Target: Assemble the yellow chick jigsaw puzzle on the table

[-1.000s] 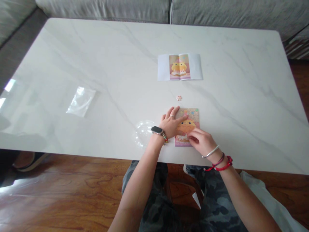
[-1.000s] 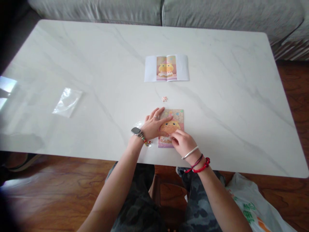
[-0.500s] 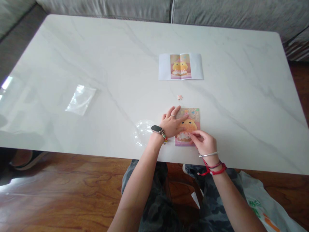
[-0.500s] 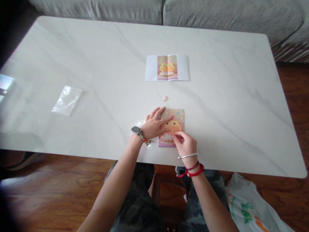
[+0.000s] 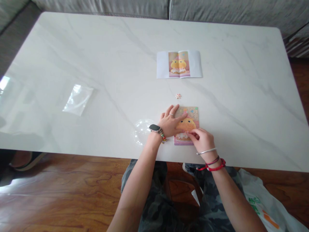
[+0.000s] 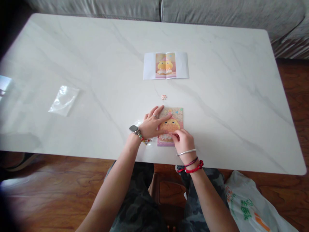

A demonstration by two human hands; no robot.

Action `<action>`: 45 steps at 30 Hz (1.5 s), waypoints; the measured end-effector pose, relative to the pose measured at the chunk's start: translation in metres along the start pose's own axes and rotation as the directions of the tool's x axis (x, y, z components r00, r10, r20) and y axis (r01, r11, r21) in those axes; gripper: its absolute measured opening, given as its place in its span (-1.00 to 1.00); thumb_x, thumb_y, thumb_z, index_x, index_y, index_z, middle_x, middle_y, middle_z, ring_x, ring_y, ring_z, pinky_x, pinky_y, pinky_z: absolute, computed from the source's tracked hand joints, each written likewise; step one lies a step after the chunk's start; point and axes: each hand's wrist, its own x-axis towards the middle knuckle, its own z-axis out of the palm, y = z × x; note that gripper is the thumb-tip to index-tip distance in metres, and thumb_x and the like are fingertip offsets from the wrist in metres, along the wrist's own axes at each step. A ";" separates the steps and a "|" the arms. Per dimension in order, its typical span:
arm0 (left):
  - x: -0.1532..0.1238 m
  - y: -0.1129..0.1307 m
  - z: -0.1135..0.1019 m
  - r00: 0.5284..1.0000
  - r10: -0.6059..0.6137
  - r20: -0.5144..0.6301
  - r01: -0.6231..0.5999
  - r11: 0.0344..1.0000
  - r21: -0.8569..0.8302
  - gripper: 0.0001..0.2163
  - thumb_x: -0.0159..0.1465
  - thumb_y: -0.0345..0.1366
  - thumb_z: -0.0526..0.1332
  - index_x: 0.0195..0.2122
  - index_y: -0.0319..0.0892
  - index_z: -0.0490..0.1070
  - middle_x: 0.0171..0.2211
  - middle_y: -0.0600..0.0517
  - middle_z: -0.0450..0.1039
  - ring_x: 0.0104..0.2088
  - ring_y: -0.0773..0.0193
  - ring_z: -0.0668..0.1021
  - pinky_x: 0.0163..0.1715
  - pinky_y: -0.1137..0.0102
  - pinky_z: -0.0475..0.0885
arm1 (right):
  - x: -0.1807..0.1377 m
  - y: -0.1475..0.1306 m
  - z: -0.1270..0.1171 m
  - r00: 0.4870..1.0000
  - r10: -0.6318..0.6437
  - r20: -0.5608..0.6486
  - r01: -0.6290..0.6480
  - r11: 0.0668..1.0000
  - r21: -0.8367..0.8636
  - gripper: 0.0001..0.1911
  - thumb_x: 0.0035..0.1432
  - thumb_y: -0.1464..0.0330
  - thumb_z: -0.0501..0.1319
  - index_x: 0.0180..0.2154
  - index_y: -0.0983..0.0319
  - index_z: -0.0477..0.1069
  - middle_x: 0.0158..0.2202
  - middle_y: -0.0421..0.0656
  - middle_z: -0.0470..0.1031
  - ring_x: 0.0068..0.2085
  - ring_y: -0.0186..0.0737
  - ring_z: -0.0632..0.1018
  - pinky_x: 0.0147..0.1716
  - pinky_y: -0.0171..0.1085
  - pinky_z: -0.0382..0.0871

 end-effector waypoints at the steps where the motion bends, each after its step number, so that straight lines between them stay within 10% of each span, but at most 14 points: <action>1: 0.000 0.000 0.000 1.000 -0.001 0.000 0.001 1.000 0.000 -0.39 0.01 -0.04 0.14 0.09 0.11 -0.02 0.19 0.00 -0.31 0.14 -0.09 -0.16 -0.02 0.03 0.03 | 0.002 0.001 -0.001 1.000 -0.003 0.011 0.003 1.000 -0.006 -0.86 -0.04 0.35 0.11 -0.55 0.23 0.36 -0.55 -0.18 0.39 -0.55 -0.35 0.37 -0.53 -0.36 0.23; 23: 0.001 0.002 0.002 1.000 -0.014 -0.014 0.014 1.000 -0.005 -0.32 -0.08 0.04 0.18 0.08 0.08 0.00 0.19 -0.03 -0.32 0.14 -0.09 -0.17 -0.01 0.03 0.00 | 0.008 0.002 -0.006 0.991 -0.074 0.113 0.085 0.991 -0.098 -0.88 -0.02 0.40 0.11 -0.55 0.24 0.35 -0.54 -0.19 0.36 -0.51 -0.34 0.36 -0.48 -0.36 0.21; 33: 0.003 0.001 0.007 0.999 -0.021 -0.027 0.021 1.000 -0.004 -0.30 -0.10 -0.01 0.23 0.08 0.07 0.00 0.19 -0.05 -0.34 0.15 -0.08 -0.18 -0.01 0.04 0.00 | -0.036 -0.011 0.001 0.978 -0.167 0.123 0.202 0.903 -0.380 -0.65 0.10 0.52 -0.09 -0.09 0.26 0.28 -0.15 -0.03 0.37 -0.21 -0.16 0.38 -0.30 -0.26 0.24; 45: 0.004 0.003 0.009 0.999 -0.045 -0.019 0.045 0.999 0.005 -0.30 -0.12 -0.02 0.24 0.07 0.06 0.01 0.19 -0.07 -0.33 0.15 -0.08 -0.18 -0.05 0.03 0.04 | -0.032 -0.015 -0.003 0.948 -0.161 0.275 0.288 0.802 -0.524 -0.62 0.07 0.56 -0.11 -0.08 0.32 0.26 -0.13 -0.01 0.34 -0.25 -0.17 0.40 -0.41 -0.28 0.28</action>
